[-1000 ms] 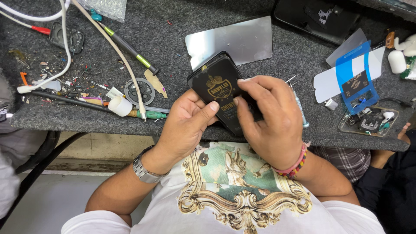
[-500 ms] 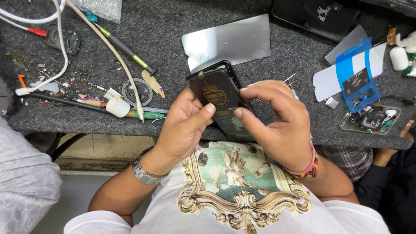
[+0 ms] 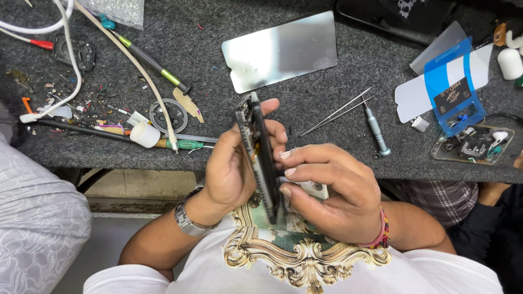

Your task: The person removes a protective film from a smartphone screen using tweezers, then places the motherboard and battery into the phone chassis. They align the back cover and press it into place to assemble the device.

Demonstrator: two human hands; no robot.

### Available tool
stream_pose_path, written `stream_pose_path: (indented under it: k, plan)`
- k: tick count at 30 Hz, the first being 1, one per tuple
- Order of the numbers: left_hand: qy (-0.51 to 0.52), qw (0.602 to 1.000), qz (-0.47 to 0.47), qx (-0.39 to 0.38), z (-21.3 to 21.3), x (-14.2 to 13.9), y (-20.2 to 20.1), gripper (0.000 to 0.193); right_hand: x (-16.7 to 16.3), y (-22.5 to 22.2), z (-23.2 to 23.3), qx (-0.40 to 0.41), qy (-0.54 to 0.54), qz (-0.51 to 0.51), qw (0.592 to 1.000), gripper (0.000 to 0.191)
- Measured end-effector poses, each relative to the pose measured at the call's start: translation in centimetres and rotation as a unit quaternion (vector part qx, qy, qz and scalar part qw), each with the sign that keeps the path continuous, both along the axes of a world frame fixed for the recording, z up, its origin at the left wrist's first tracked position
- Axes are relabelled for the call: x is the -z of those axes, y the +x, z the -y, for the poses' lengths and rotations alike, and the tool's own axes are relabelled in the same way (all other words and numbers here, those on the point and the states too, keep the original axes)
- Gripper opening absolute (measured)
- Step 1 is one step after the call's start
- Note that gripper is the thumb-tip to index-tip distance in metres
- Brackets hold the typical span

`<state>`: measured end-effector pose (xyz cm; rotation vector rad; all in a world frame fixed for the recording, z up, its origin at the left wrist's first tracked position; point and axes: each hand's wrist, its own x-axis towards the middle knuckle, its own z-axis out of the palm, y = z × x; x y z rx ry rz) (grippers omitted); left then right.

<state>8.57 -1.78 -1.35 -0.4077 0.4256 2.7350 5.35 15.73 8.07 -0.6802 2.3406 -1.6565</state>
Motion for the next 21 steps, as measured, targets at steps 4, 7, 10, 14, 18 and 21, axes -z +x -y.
stream_pose_path:
  k: [4, 7, 10, 14, 18, 21]
  plan:
    - [0.054, 0.998, 0.016, 0.028, -0.2, -0.3, 0.3, 0.069, 0.5, -0.2, -0.5, -0.002, -0.01, 0.03, 1.0, 0.026]
    - [0.098, 0.994, 0.018, 0.037, -0.3, -0.6, 0.2, 0.073, 0.8, -0.4, -0.6, 0.009, -0.006, 0.041, 0.999, 0.025]
    - [0.157, 0.985, 0.041, 0.05, -0.3, -0.9, 0.1, 0.079, 1.1, -1.0, -0.4, 0.017, 0.062, -0.01, 0.998, 0.027]
    - [0.161, 0.977, 0.117, 0.072, -0.4, -1.0, 0.1, 0.09, 1.3, -2.1, -0.2, -0.021, 0.182, -0.116, 0.976, 0.03]
    - [0.16, 0.983, 0.056, 0.073, -0.4, -0.6, 0.6, 0.093, 1.5, -2.3, 0.1, -0.053, 0.211, -0.148, 0.965, 0.032]
    - [0.169, 0.98, 0.062, 0.084, -0.4, 0.1, 1.2, 0.095, 1.6, -2.4, 0.1, -0.068, 0.22, -0.153, 0.961, 0.032]
